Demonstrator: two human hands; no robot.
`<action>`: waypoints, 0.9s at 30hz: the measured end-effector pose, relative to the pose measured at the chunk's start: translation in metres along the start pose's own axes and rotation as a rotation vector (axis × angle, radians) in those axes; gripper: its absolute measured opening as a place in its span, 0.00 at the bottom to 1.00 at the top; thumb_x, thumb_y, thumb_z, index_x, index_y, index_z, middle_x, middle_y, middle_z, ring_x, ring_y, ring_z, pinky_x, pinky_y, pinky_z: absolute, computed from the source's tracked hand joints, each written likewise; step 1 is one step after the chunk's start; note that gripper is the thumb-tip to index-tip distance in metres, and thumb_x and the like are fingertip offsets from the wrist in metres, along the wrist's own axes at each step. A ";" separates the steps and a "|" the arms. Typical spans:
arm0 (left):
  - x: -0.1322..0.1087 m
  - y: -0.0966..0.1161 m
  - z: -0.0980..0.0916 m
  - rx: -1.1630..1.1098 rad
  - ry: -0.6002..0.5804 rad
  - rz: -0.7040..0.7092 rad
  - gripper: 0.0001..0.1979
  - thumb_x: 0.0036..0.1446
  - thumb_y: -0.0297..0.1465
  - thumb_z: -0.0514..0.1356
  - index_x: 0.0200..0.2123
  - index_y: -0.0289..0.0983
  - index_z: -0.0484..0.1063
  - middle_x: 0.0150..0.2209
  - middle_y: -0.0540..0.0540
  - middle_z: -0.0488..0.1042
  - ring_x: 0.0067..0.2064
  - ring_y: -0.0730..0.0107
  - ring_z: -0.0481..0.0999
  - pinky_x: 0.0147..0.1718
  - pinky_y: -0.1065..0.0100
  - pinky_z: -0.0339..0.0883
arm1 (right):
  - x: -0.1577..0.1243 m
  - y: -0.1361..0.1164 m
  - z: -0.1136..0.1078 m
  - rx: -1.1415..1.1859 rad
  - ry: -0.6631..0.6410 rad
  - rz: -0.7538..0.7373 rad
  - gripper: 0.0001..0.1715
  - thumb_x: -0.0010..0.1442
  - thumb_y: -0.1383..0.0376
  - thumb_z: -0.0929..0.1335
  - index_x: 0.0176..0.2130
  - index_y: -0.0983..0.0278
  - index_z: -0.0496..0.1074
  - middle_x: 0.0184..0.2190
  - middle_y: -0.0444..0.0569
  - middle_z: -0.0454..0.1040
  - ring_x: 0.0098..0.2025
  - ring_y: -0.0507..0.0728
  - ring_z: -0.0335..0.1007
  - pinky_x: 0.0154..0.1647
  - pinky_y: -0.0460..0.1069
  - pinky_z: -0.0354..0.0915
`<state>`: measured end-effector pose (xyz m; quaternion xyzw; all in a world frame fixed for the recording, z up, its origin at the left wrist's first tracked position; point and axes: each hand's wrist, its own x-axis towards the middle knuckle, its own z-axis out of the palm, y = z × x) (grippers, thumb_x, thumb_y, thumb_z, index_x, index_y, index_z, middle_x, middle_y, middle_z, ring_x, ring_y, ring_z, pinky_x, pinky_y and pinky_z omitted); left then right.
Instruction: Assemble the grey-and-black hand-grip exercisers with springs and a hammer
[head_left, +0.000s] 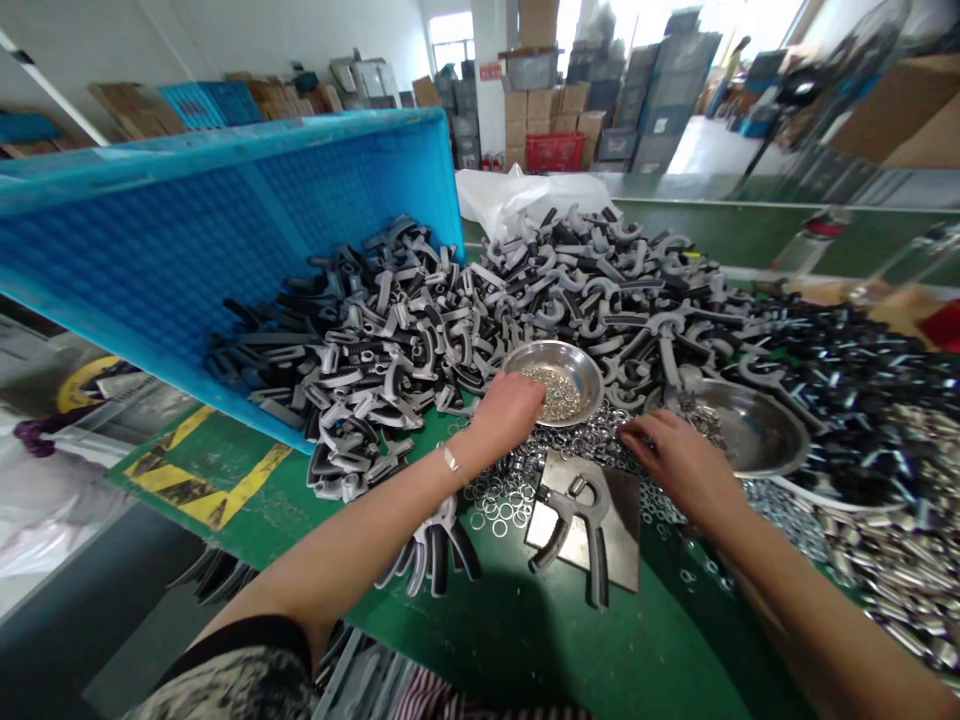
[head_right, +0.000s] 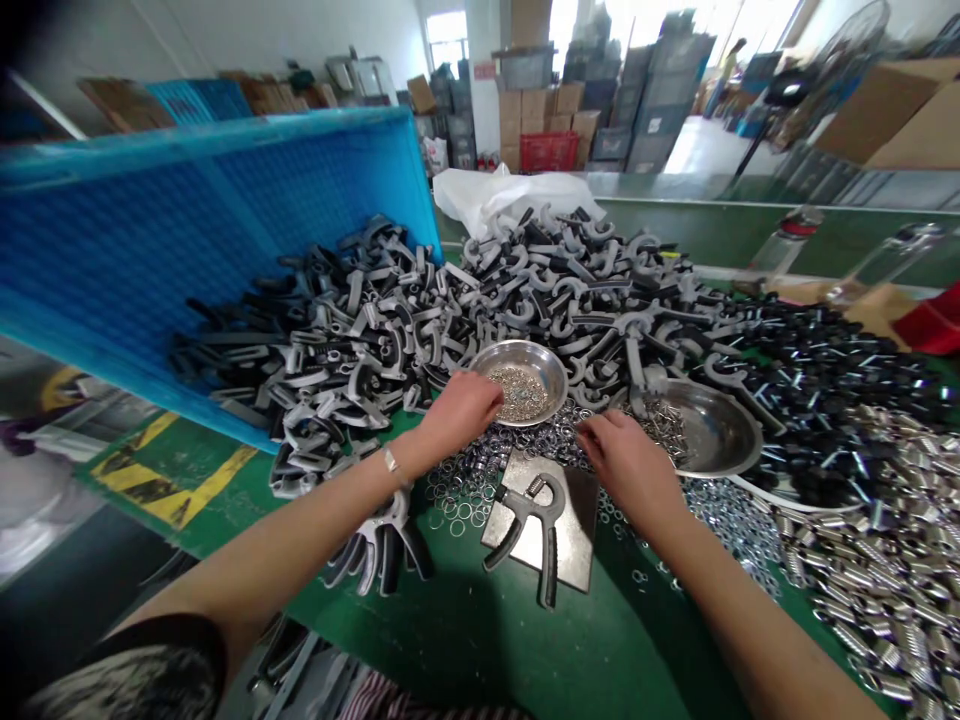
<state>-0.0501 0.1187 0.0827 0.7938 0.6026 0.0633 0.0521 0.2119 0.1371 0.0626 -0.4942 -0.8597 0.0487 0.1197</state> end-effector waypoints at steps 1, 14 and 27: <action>0.020 -0.009 0.000 0.026 -0.025 -0.010 0.11 0.63 0.25 0.53 0.38 0.32 0.77 0.41 0.36 0.78 0.50 0.52 0.73 0.54 0.51 0.59 | 0.016 -0.010 0.000 -0.021 0.008 -0.078 0.13 0.67 0.61 0.64 0.41 0.61 0.77 0.40 0.56 0.76 0.43 0.64 0.71 0.40 0.54 0.64; 0.066 -0.033 0.028 -0.024 -0.066 -0.083 0.09 0.59 0.27 0.57 0.37 0.32 0.78 0.40 0.36 0.80 0.47 0.53 0.77 0.53 0.55 0.62 | 0.114 -0.038 0.065 0.001 -0.167 -0.132 0.06 0.59 0.65 0.72 0.35 0.64 0.80 0.36 0.58 0.81 0.46 0.65 0.71 0.46 0.54 0.65; 0.043 -0.013 0.008 -0.238 0.092 -0.110 0.08 0.62 0.26 0.56 0.41 0.32 0.75 0.41 0.40 0.79 0.44 0.63 0.77 0.46 0.65 0.68 | 0.111 -0.041 0.047 0.255 -0.016 0.036 0.10 0.65 0.62 0.68 0.38 0.67 0.74 0.36 0.51 0.78 0.40 0.58 0.74 0.43 0.53 0.69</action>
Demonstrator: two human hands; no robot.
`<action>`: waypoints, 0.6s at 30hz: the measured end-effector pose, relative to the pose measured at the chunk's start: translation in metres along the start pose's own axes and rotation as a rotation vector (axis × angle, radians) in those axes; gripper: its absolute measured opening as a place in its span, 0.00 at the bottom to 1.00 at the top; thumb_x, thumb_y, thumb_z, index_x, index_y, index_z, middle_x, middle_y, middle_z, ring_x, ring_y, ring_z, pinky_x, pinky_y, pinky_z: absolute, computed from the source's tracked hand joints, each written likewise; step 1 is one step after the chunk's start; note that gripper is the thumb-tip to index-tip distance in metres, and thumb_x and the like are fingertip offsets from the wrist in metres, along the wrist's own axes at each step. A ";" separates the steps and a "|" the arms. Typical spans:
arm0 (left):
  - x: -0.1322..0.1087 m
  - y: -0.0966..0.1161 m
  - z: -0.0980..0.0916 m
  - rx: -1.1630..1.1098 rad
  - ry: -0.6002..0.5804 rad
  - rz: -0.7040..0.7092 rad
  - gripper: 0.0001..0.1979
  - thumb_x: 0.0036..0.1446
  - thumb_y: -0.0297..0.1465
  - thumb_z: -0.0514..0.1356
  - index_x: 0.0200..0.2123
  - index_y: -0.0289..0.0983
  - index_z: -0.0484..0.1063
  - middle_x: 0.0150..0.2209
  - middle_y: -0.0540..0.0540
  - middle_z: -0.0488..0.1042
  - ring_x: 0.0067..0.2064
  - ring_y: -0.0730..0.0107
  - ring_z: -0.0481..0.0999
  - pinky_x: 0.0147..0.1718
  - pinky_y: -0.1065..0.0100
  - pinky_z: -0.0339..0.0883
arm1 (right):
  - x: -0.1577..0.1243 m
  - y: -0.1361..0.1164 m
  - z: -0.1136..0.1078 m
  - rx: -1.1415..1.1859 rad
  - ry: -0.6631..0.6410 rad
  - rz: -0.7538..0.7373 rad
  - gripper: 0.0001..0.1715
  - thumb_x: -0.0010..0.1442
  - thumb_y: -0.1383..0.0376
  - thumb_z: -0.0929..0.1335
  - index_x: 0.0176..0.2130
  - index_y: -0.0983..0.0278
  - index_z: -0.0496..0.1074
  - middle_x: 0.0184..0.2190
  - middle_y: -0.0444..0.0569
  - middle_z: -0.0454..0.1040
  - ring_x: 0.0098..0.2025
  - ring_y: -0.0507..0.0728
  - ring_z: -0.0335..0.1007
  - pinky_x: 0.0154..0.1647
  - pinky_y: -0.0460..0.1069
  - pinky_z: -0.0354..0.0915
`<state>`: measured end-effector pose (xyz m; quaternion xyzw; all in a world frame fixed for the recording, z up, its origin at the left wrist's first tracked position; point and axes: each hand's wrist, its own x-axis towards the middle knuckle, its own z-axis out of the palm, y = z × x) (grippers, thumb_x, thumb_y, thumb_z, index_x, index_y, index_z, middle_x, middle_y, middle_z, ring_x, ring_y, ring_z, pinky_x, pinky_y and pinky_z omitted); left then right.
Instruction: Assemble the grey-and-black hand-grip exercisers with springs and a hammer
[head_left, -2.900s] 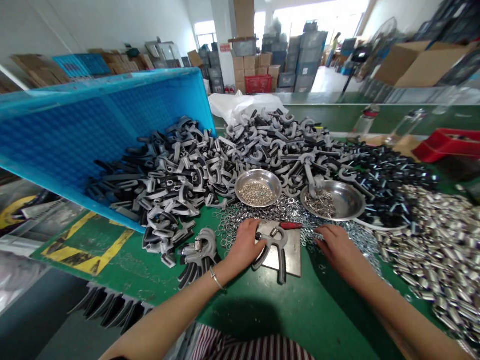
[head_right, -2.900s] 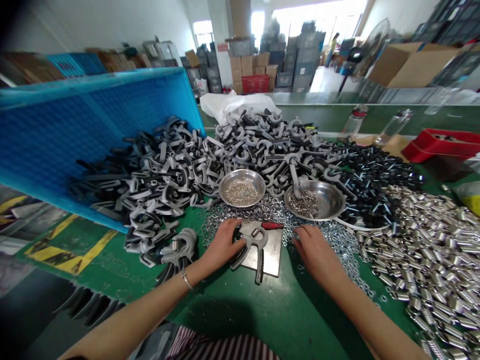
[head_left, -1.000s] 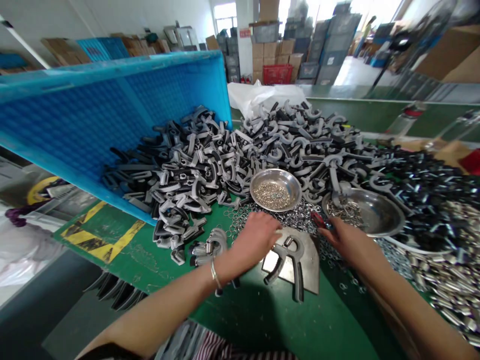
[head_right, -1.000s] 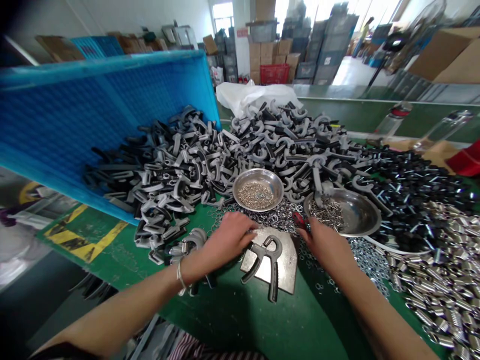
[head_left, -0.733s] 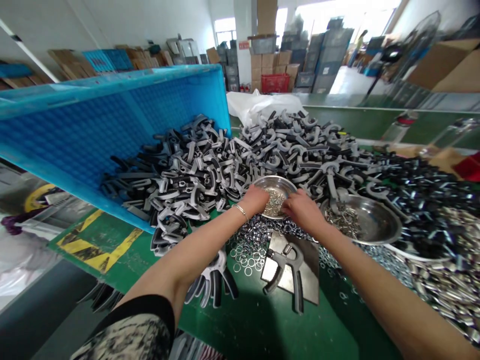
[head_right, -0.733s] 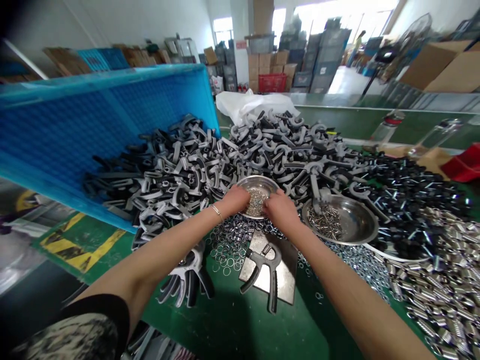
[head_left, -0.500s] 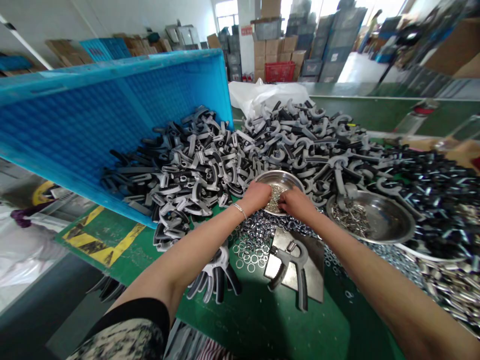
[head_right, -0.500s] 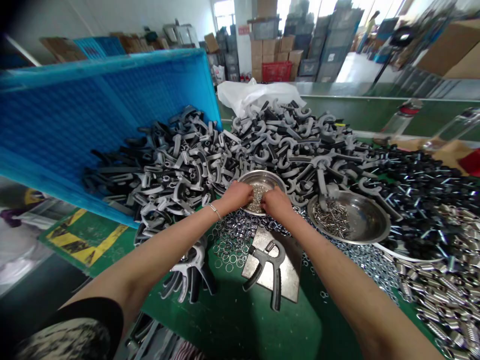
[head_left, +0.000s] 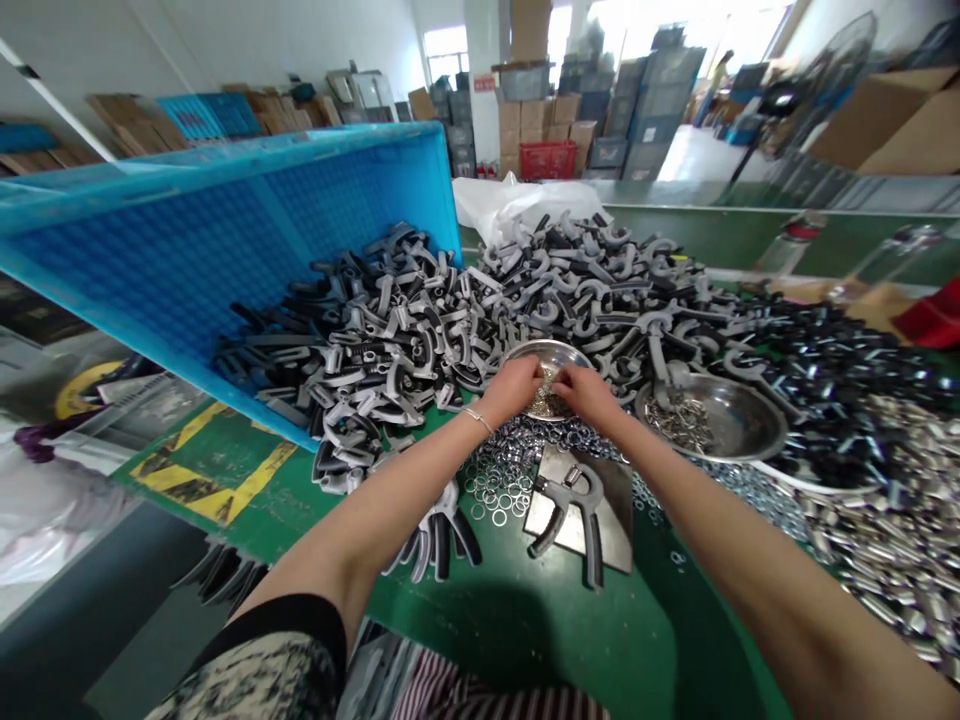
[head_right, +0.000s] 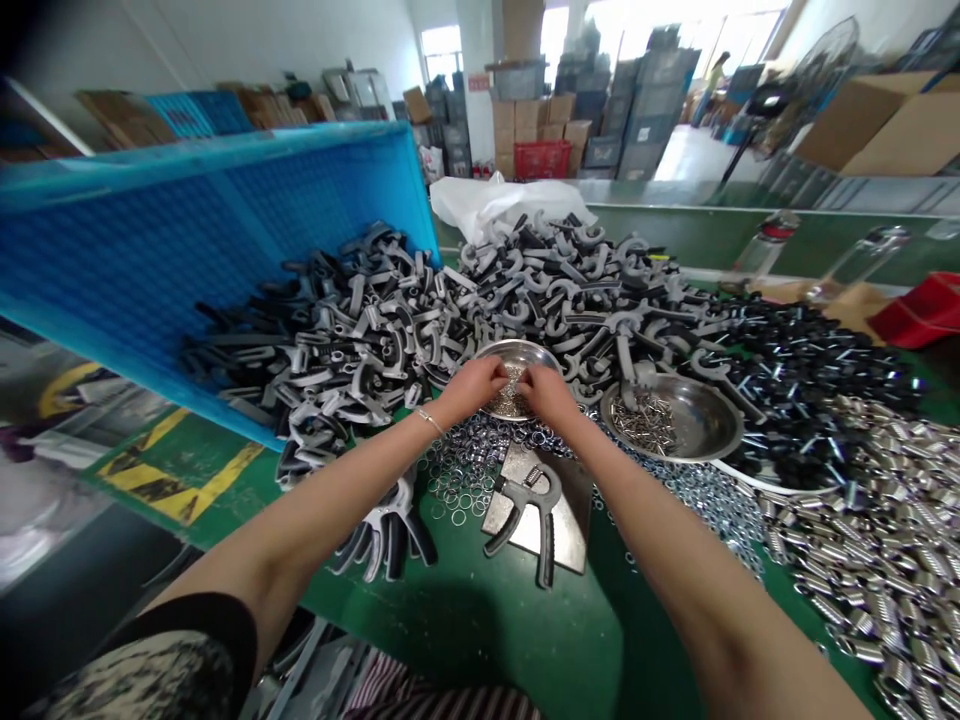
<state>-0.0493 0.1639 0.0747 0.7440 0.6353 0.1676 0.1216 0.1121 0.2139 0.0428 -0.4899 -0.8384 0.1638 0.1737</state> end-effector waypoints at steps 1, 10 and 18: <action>-0.013 0.005 -0.003 -0.045 0.015 0.027 0.08 0.63 0.27 0.56 0.41 0.34 0.75 0.41 0.42 0.79 0.44 0.64 0.77 0.47 0.65 0.68 | -0.008 -0.001 -0.006 0.035 0.031 0.011 0.11 0.65 0.62 0.67 0.37 0.67 0.74 0.34 0.51 0.78 0.38 0.58 0.74 0.41 0.52 0.68; -0.157 0.024 0.024 -0.928 -0.142 -0.200 0.08 0.59 0.35 0.62 0.39 0.36 0.75 0.33 0.49 0.79 0.35 0.68 0.78 0.37 0.68 0.71 | -0.177 0.003 -0.004 0.210 0.058 -0.062 0.11 0.66 0.60 0.64 0.35 0.60 0.72 0.34 0.49 0.76 0.38 0.60 0.73 0.42 0.54 0.69; -0.139 0.037 0.050 -0.263 -0.032 0.136 0.07 0.66 0.31 0.56 0.38 0.37 0.74 0.40 0.45 0.76 0.45 0.62 0.73 0.50 0.61 0.63 | -0.186 0.003 0.020 -0.039 0.039 -0.295 0.16 0.70 0.62 0.60 0.39 0.62 0.74 0.37 0.55 0.75 0.42 0.63 0.72 0.45 0.57 0.70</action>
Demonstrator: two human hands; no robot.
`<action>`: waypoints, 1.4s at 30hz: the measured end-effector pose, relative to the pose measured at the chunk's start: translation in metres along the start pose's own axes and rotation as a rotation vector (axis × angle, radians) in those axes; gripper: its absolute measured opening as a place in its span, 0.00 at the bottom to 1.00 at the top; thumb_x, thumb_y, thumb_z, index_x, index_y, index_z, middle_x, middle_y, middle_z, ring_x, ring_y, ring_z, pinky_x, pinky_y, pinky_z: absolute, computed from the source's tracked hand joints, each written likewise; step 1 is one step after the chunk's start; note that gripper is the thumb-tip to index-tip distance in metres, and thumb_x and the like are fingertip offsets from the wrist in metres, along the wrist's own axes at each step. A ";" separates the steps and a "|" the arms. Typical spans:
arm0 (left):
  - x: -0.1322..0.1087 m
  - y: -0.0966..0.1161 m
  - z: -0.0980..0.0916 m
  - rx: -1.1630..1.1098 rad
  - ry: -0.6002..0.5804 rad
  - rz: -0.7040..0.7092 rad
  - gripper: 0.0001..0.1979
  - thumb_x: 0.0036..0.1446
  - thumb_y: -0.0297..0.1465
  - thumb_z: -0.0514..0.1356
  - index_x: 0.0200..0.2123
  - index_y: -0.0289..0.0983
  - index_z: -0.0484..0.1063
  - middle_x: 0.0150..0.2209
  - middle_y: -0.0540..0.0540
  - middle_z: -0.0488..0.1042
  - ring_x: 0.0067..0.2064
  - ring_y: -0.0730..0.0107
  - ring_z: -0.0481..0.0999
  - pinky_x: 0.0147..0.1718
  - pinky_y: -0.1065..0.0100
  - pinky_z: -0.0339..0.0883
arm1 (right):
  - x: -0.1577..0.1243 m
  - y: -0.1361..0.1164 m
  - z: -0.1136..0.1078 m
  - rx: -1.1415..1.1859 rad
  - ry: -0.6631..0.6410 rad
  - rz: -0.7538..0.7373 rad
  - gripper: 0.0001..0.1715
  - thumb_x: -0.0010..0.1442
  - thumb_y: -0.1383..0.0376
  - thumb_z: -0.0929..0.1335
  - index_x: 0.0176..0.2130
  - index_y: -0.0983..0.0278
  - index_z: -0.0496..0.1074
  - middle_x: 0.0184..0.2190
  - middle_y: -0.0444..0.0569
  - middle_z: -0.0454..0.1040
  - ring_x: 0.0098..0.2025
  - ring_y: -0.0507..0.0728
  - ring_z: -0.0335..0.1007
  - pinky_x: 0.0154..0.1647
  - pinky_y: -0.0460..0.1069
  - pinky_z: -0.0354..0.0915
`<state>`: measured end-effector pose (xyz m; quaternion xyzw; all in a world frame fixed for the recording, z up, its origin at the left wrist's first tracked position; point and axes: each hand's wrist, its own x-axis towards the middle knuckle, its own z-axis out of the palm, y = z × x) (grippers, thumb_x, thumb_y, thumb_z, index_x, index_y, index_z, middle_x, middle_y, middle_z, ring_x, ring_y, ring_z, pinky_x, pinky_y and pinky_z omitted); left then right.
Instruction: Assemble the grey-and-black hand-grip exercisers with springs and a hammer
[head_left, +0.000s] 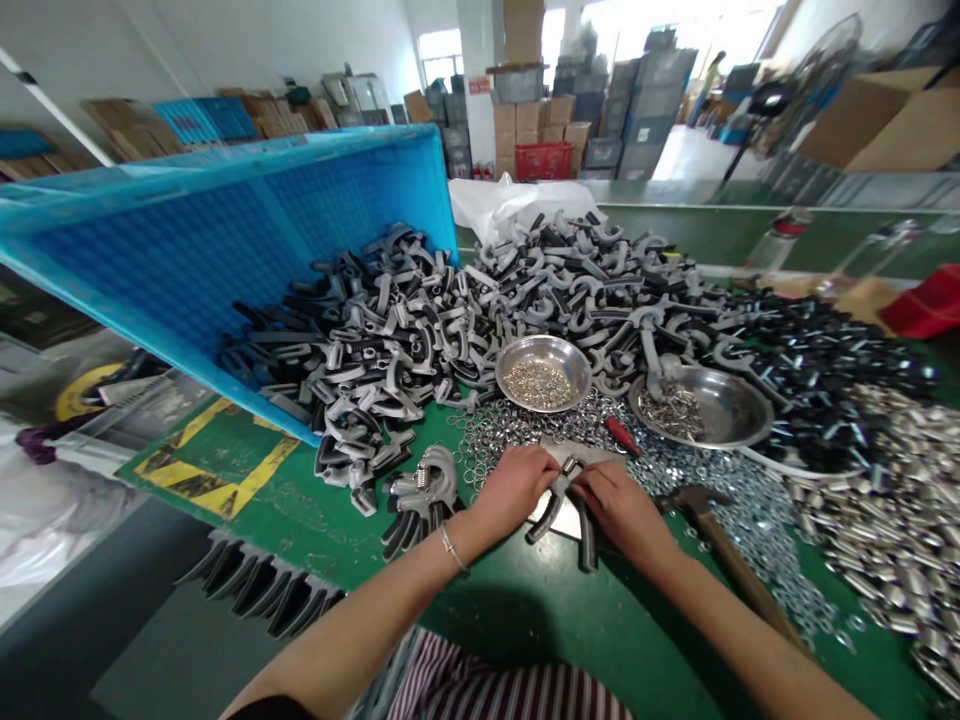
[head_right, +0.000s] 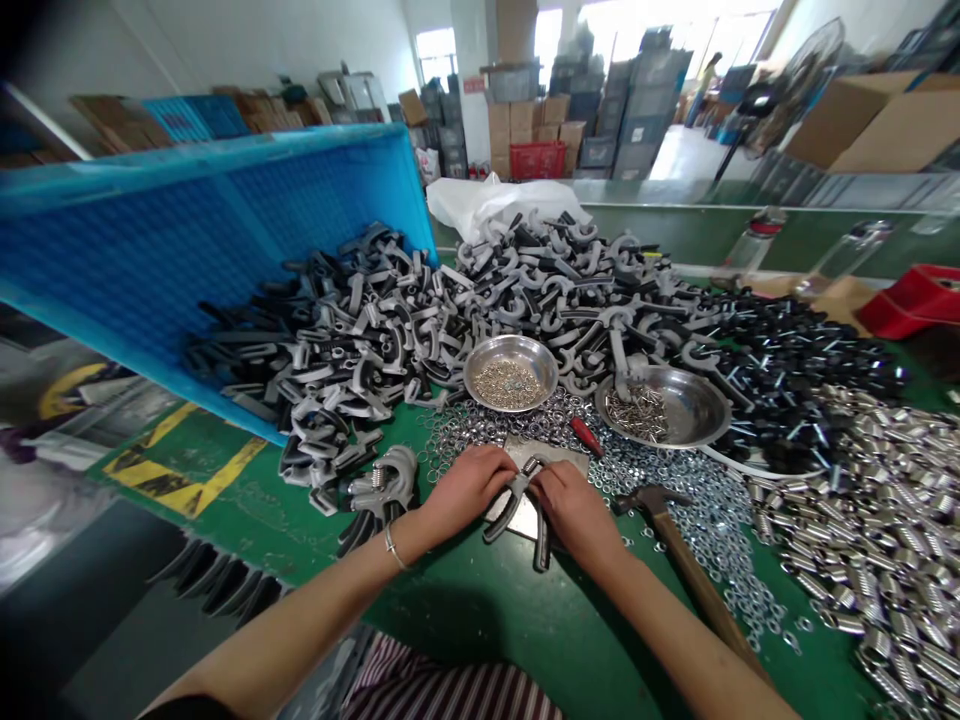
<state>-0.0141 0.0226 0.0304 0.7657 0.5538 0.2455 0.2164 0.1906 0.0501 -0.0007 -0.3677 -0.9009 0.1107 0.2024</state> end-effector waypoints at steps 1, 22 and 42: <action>0.002 0.001 0.002 0.083 -0.013 0.028 0.08 0.66 0.31 0.56 0.39 0.36 0.74 0.40 0.45 0.76 0.46 0.61 0.72 0.51 0.59 0.62 | 0.001 0.001 0.000 -0.021 -0.008 -0.007 0.16 0.70 0.62 0.60 0.39 0.63 0.75 0.37 0.55 0.75 0.41 0.63 0.72 0.44 0.57 0.71; -0.031 -0.004 0.028 0.381 -0.005 0.304 0.19 0.68 0.26 0.51 0.61 0.35 0.63 0.59 0.41 0.69 0.60 0.59 0.65 0.61 0.56 0.56 | -0.038 -0.009 -0.009 -0.398 -0.153 -0.203 0.34 0.60 0.80 0.61 0.64 0.68 0.63 0.61 0.60 0.69 0.47 0.63 0.73 0.50 0.58 0.74; -0.036 0.004 0.025 0.365 -0.079 0.175 0.23 0.69 0.26 0.50 0.65 0.41 0.58 0.64 0.45 0.65 0.63 0.58 0.62 0.59 0.56 0.58 | -0.042 -0.003 -0.016 -0.118 -0.145 -0.105 0.36 0.60 0.80 0.59 0.65 0.63 0.62 0.61 0.60 0.69 0.55 0.65 0.70 0.55 0.62 0.71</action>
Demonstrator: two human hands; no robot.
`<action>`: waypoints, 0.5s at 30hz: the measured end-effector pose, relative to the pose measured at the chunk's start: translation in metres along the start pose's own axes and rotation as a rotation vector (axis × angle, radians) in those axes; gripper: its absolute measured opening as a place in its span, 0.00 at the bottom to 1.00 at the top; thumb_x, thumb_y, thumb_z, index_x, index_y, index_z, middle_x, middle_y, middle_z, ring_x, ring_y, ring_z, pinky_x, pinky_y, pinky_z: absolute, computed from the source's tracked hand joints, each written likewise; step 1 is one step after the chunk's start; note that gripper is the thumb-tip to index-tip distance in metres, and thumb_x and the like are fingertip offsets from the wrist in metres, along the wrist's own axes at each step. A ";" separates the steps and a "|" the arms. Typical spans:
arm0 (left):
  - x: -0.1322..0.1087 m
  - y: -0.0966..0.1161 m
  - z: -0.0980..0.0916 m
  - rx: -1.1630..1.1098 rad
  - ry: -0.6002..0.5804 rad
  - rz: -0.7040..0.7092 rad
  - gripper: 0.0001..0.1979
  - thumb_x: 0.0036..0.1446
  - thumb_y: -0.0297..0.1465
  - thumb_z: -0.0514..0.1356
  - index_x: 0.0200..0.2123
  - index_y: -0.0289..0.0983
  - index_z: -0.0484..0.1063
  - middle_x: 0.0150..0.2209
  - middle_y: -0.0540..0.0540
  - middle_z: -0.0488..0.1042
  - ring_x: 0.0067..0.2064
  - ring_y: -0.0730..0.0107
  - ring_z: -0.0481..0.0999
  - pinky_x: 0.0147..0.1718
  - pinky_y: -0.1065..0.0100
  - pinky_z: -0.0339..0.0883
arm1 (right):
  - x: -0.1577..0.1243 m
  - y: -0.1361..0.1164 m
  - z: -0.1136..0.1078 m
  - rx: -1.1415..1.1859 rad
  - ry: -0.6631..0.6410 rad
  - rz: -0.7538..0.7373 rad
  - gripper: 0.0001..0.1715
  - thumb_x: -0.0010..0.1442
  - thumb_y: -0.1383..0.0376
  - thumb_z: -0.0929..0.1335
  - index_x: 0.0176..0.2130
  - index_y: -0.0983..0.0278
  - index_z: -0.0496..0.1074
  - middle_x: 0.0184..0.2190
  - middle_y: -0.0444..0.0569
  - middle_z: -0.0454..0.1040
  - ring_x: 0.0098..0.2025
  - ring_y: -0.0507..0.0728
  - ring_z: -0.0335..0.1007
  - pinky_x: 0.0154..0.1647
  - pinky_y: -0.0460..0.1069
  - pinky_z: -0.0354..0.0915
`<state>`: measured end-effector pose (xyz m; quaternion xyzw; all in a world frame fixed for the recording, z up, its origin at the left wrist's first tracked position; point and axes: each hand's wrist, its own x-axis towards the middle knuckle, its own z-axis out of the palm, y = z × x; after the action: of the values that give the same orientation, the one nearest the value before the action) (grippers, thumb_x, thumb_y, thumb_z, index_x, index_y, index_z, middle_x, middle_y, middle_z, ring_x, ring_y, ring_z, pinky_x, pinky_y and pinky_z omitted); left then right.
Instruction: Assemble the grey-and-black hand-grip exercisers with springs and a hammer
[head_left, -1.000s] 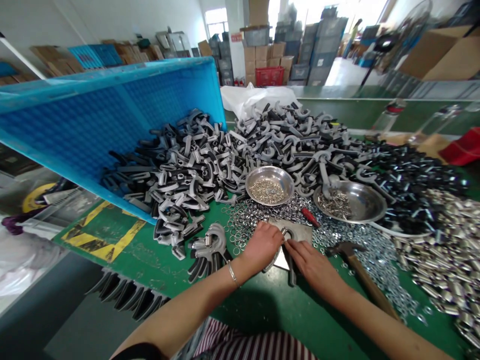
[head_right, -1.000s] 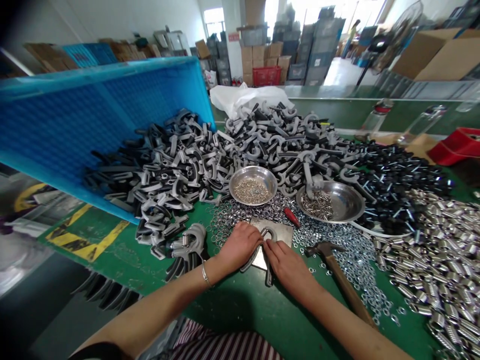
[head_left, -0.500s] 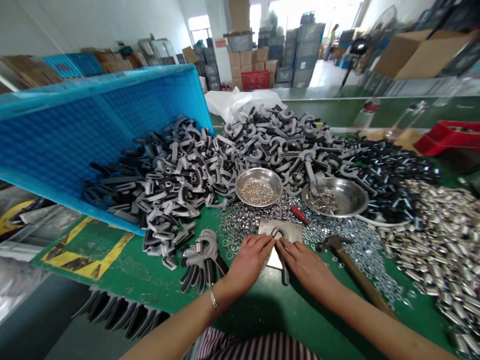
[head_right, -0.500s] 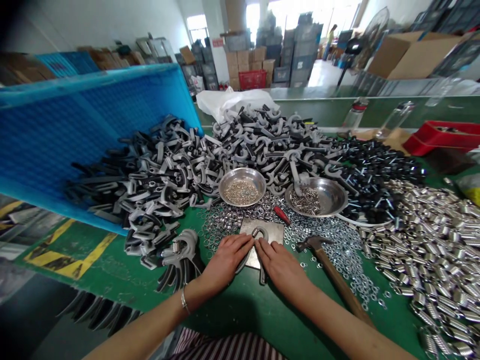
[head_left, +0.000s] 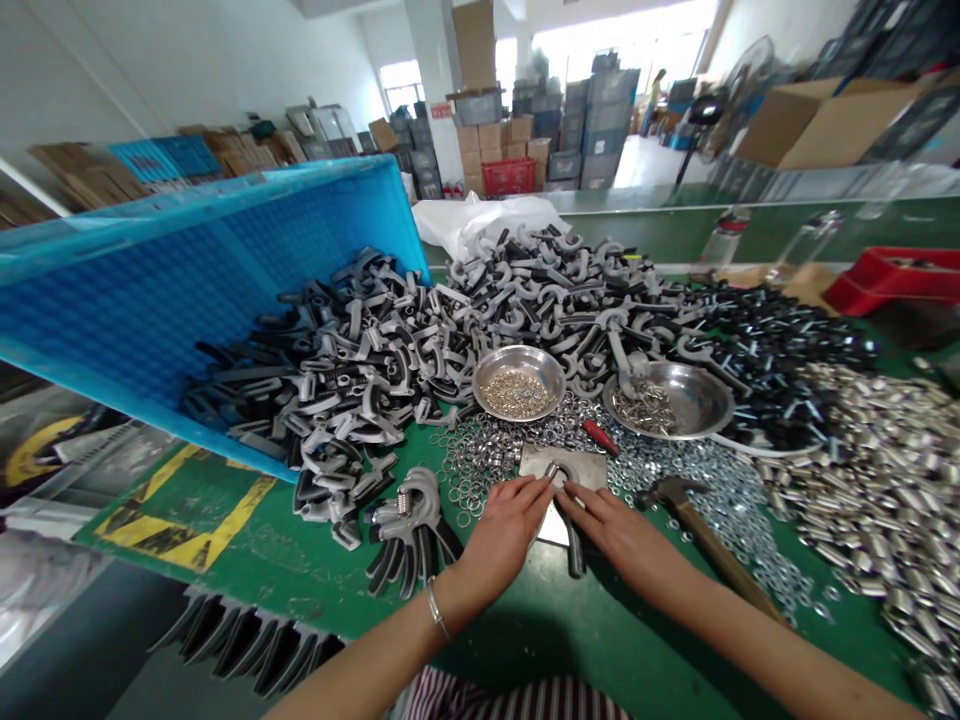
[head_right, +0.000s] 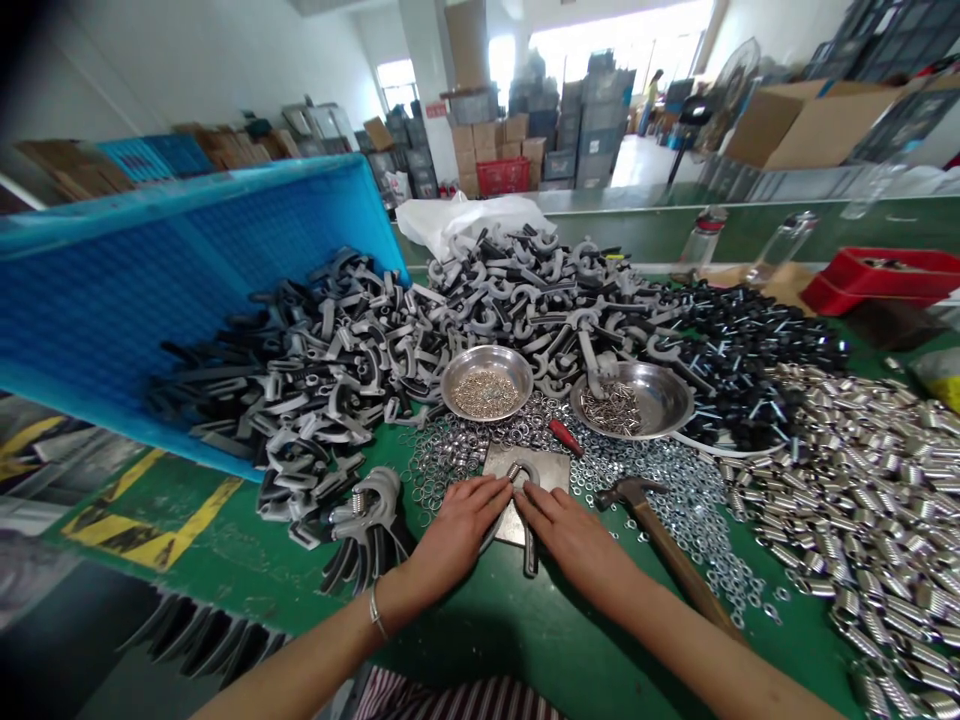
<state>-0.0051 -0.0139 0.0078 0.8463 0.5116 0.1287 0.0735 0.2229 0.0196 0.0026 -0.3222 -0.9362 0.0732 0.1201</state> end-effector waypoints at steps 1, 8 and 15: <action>0.000 0.000 -0.001 0.002 0.002 0.000 0.23 0.69 0.27 0.49 0.65 0.42 0.59 0.64 0.45 0.65 0.63 0.58 0.63 0.59 0.56 0.58 | -0.002 0.002 0.000 0.064 0.015 0.023 0.37 0.60 0.80 0.59 0.65 0.62 0.61 0.62 0.59 0.68 0.57 0.64 0.68 0.57 0.61 0.69; 0.000 0.001 -0.004 0.039 -0.018 0.044 0.24 0.68 0.25 0.51 0.66 0.40 0.58 0.65 0.44 0.64 0.63 0.57 0.62 0.60 0.55 0.56 | -0.005 0.009 0.000 0.434 0.146 0.214 0.22 0.66 0.71 0.59 0.55 0.62 0.71 0.52 0.57 0.73 0.55 0.60 0.71 0.58 0.57 0.67; 0.013 -0.001 -0.009 -0.201 -0.017 -0.093 0.19 0.66 0.26 0.53 0.59 0.43 0.69 0.58 0.46 0.72 0.57 0.60 0.67 0.56 0.57 0.60 | 0.005 0.024 0.005 0.542 0.182 0.500 0.12 0.65 0.62 0.63 0.42 0.61 0.76 0.39 0.51 0.77 0.43 0.60 0.74 0.47 0.55 0.70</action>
<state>-0.0029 -0.0020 0.0179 0.8111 0.5342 0.1686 0.1685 0.2318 0.0409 -0.0063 -0.5023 -0.7607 0.3164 0.2623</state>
